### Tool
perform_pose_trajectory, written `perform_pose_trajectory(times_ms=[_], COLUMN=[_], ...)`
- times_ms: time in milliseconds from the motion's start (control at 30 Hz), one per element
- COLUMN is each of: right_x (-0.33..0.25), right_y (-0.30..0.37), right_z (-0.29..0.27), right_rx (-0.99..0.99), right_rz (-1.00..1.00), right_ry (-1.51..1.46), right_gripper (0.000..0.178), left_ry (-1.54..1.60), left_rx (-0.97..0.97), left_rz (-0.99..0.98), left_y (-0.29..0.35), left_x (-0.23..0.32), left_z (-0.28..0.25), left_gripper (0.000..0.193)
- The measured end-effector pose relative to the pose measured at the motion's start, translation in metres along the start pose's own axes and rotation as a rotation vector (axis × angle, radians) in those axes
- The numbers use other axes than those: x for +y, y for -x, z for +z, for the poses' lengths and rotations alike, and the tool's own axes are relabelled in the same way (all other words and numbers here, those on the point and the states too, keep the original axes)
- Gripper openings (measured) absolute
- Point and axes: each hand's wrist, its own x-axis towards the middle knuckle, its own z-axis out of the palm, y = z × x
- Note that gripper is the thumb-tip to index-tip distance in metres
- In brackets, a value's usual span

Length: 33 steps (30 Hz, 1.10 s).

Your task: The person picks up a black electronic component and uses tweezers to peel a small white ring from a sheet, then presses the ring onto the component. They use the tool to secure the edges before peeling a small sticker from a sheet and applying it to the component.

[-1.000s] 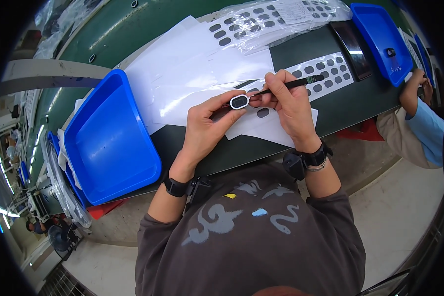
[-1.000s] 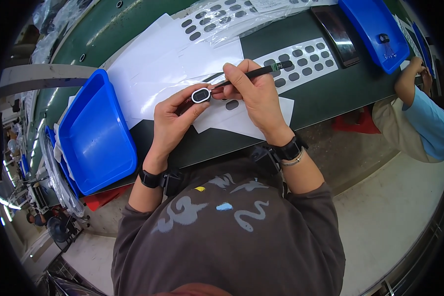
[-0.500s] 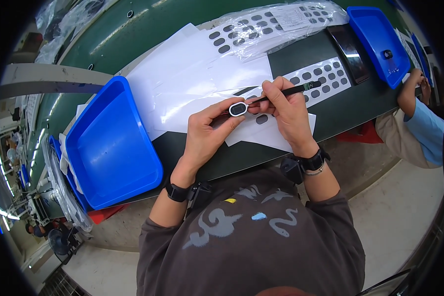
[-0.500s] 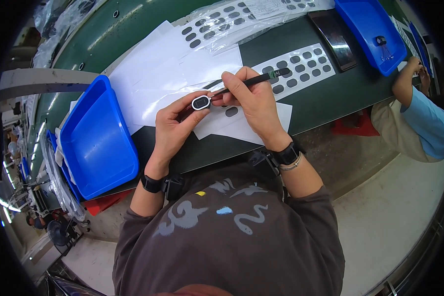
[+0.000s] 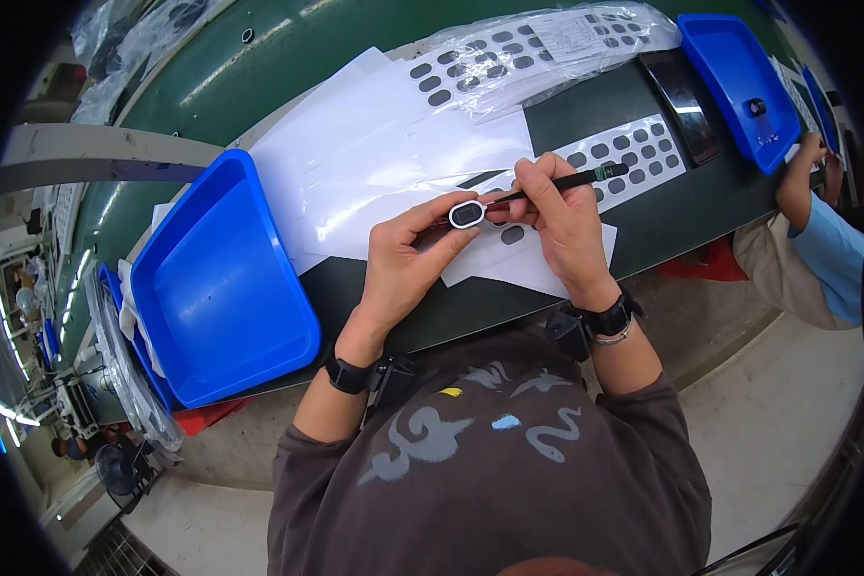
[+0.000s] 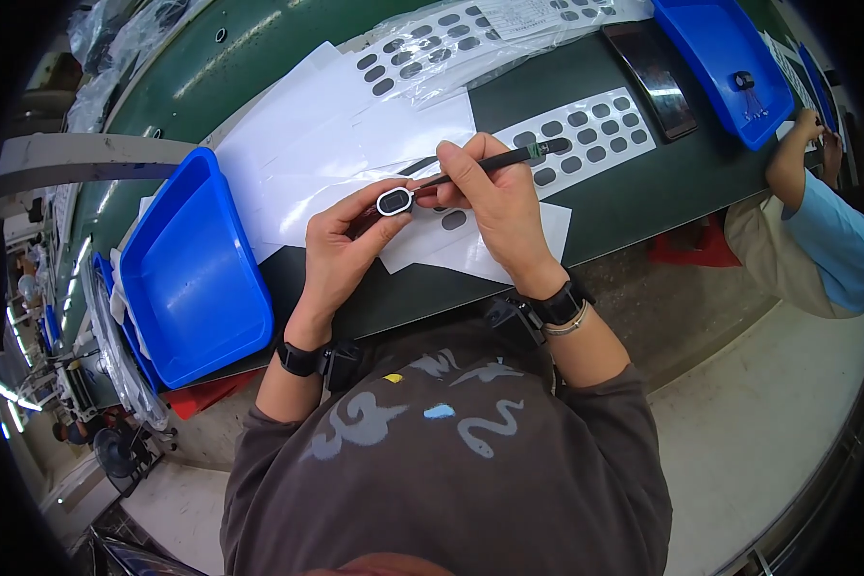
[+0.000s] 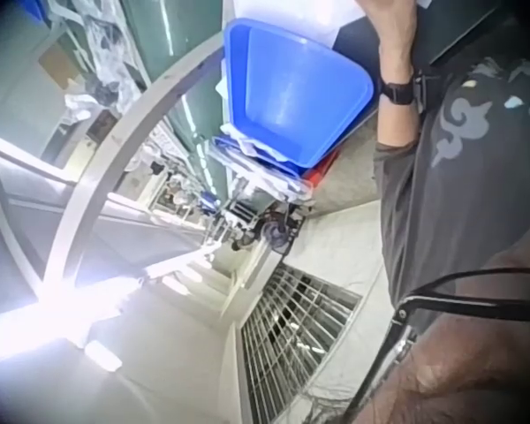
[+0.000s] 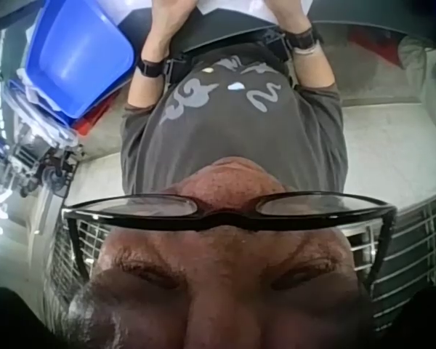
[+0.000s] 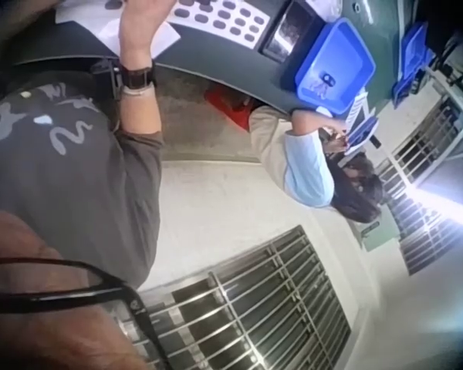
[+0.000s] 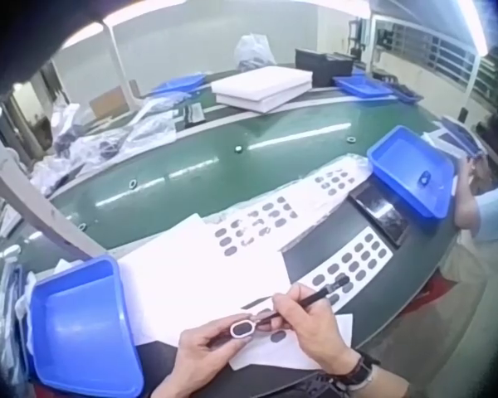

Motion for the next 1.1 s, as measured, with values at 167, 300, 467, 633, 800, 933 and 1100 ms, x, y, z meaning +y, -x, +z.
perform_pose_trajectory(times_ms=[167, 300, 467, 633, 800, 933, 1100], right_x=[0.0005, -0.0018, -0.0014, -0.0008, -0.0015, -0.0012, -0.0032], right_y=[-0.0010, -0.0001, -0.0011, -0.0005, 0.0001, 0.0009, 0.0031], right_z=[0.0003, 0.0021, 0.0015, 0.0021, 0.0040, 0.0034, 0.0027], right_rx=[0.003, 0.005, -0.001, -0.009, -0.007, -0.008, -0.009], right_rz=[0.002, -0.008, -0.005, -0.010, -0.011, -0.021, -0.046], right_ry=[-0.007, -0.018, -0.014, -0.019, -0.020, 0.000, 0.085], right_gripper=[0.026, 0.026, 0.024, 0.024, 0.023, 0.023, 0.022], left_ry=[0.016, 0.018, 0.001, 0.027, 0.069, 0.052, -0.047], left_rx=[0.024, 0.020, 0.014, 0.023, 0.072, 0.051, 0.053], left_rz=[0.033, 0.046, 0.031, 0.036, 0.085, 0.056, 0.004], left_y=[-0.0015, -0.0011, -0.0016, -0.0008, 0.0001, 0.0008, 0.0021], left_x=[-0.0030, -0.0018, 0.0010, -0.0010, -0.0024, -0.0012, 0.0024], left_z=[0.0009, 0.0004, 0.0005, 0.0021, 0.0049, 0.0024, 0.0007], left_gripper=[0.036, 0.036, 0.036, 0.036, 0.036, 0.036, 0.035])
